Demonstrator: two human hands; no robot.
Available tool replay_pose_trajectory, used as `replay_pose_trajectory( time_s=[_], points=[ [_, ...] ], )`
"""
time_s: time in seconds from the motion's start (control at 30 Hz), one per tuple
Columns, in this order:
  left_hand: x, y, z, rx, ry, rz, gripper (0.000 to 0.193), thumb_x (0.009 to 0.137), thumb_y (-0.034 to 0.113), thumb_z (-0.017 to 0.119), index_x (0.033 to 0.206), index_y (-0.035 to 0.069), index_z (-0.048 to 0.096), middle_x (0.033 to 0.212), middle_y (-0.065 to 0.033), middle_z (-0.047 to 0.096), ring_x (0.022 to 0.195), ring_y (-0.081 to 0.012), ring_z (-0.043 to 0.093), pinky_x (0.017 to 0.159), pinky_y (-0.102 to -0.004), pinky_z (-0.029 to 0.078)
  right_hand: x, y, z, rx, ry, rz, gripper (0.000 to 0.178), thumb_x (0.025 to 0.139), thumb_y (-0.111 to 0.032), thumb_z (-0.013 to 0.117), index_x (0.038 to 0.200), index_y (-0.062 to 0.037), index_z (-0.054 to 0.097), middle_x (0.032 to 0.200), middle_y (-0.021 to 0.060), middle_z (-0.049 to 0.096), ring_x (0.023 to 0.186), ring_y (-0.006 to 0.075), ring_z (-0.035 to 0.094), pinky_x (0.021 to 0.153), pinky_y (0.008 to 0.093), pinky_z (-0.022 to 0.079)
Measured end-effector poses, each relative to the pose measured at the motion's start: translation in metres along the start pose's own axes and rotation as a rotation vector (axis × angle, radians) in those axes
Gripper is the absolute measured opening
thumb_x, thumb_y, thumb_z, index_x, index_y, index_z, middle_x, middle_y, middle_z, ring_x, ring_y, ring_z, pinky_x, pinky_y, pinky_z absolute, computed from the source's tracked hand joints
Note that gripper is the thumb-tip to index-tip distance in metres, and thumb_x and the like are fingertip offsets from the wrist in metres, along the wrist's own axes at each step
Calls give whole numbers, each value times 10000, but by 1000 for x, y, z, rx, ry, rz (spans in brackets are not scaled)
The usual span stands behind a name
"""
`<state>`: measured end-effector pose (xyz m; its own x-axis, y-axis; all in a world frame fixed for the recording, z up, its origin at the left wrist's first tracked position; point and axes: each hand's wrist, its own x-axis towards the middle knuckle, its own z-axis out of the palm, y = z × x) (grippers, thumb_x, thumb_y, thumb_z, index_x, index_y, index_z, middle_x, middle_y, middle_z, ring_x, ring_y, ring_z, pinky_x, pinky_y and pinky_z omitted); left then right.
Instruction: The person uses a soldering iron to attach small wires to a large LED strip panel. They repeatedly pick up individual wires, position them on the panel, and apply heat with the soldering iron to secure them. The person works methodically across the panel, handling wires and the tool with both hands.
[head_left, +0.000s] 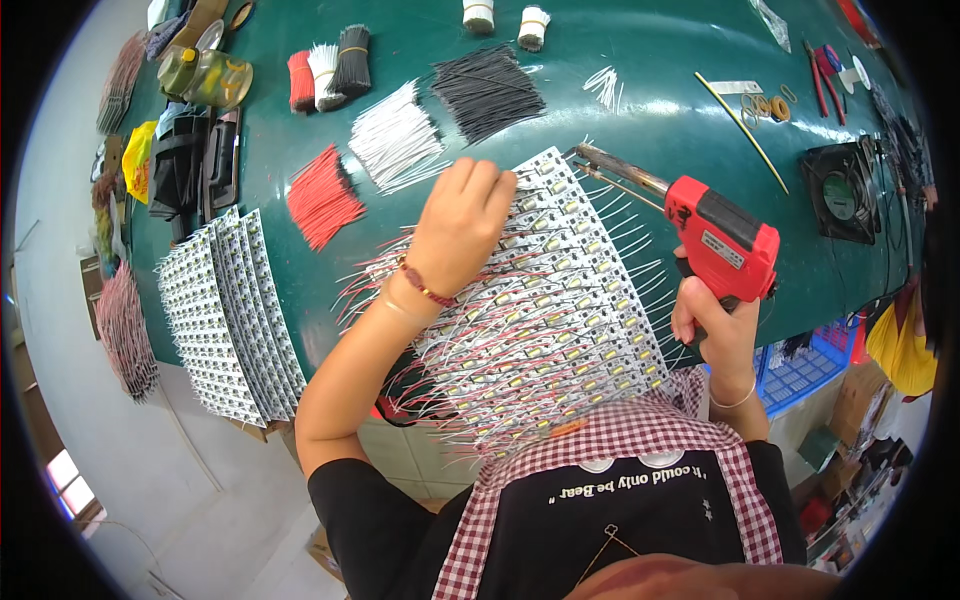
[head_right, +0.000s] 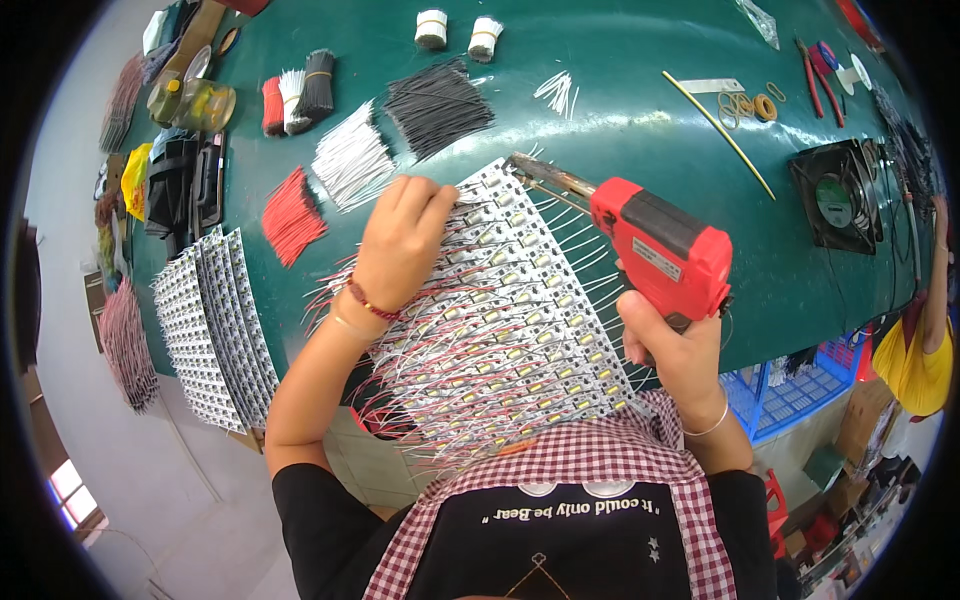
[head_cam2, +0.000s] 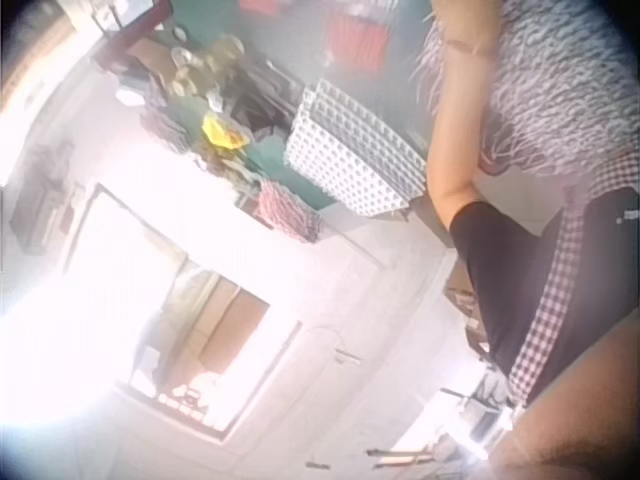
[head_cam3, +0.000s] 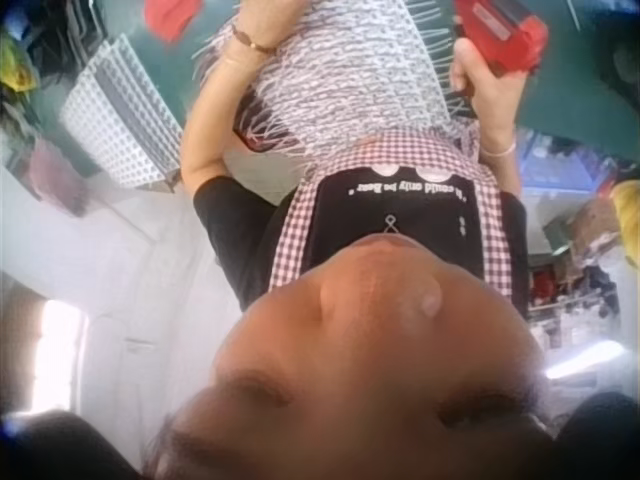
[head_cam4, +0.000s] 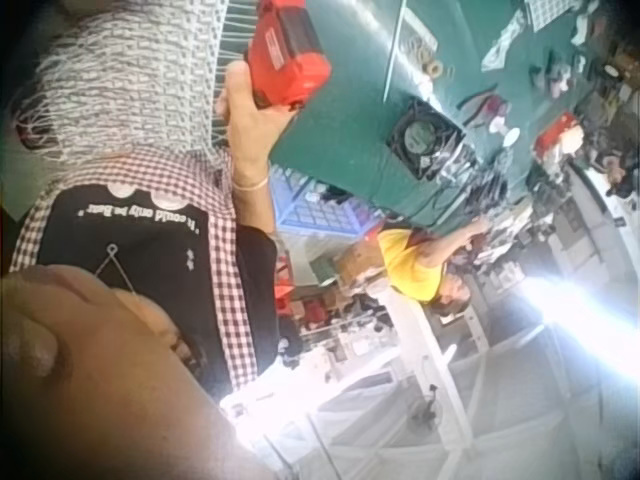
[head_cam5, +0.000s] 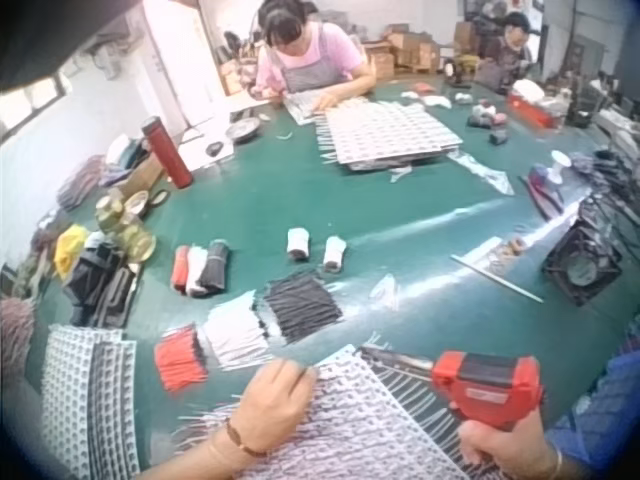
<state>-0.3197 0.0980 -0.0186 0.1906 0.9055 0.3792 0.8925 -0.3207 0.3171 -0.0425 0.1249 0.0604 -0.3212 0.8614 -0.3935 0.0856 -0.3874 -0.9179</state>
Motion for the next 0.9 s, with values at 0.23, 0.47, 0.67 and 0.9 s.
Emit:
replay_pose_trajectory(
  time_s=[0.23, 0.47, 0.67, 0.9],
  points=[
    [-4, 11, -31, 81, 120, -104, 328, 693, -11, 574, 1020, -25, 595, 877, -117, 518, 805, -268, 504, 692, -345, 428, -6, -1, -22, 39, 33, -22, 296, 861, -40, 616, 1129, 55, 538, 578, 12, 510, 434, 85, 477, 416, 223, 368],
    [11, 30, 19, -115, 73, -23, 321, 660, -62, 601, 971, 10, 637, 824, -93, 496, 766, -239, 504, 661, -332, 443, -6, 8, -21, -2, -16, 86, 216, 864, -66, 636, 1049, 22, 568, 582, -1, 527, 438, 72, 483, 414, 218, 365],
    [4, 26, 26, -94, 54, -19, 314, 660, -65, 591, 967, -7, 628, 805, -94, 472, 754, -240, 491, 664, -335, 447, -2, 15, -15, -125, -61, 84, 248, 874, -46, 563, 1082, 76, 502, 539, 18, 491, 409, 89, 460, 408, 234, 376],
    [1, 21, 30, -91, 59, -10, 325, 663, -65, 592, 985, -40, 625, 791, -101, 468, 723, -239, 487, 642, -334, 444, 2, 18, -10, -164, -67, 77, 195, 877, -65, 593, 1030, 35, 526, 558, 21, 508, 431, 89, 480, 414, 232, 378]
  ],
)
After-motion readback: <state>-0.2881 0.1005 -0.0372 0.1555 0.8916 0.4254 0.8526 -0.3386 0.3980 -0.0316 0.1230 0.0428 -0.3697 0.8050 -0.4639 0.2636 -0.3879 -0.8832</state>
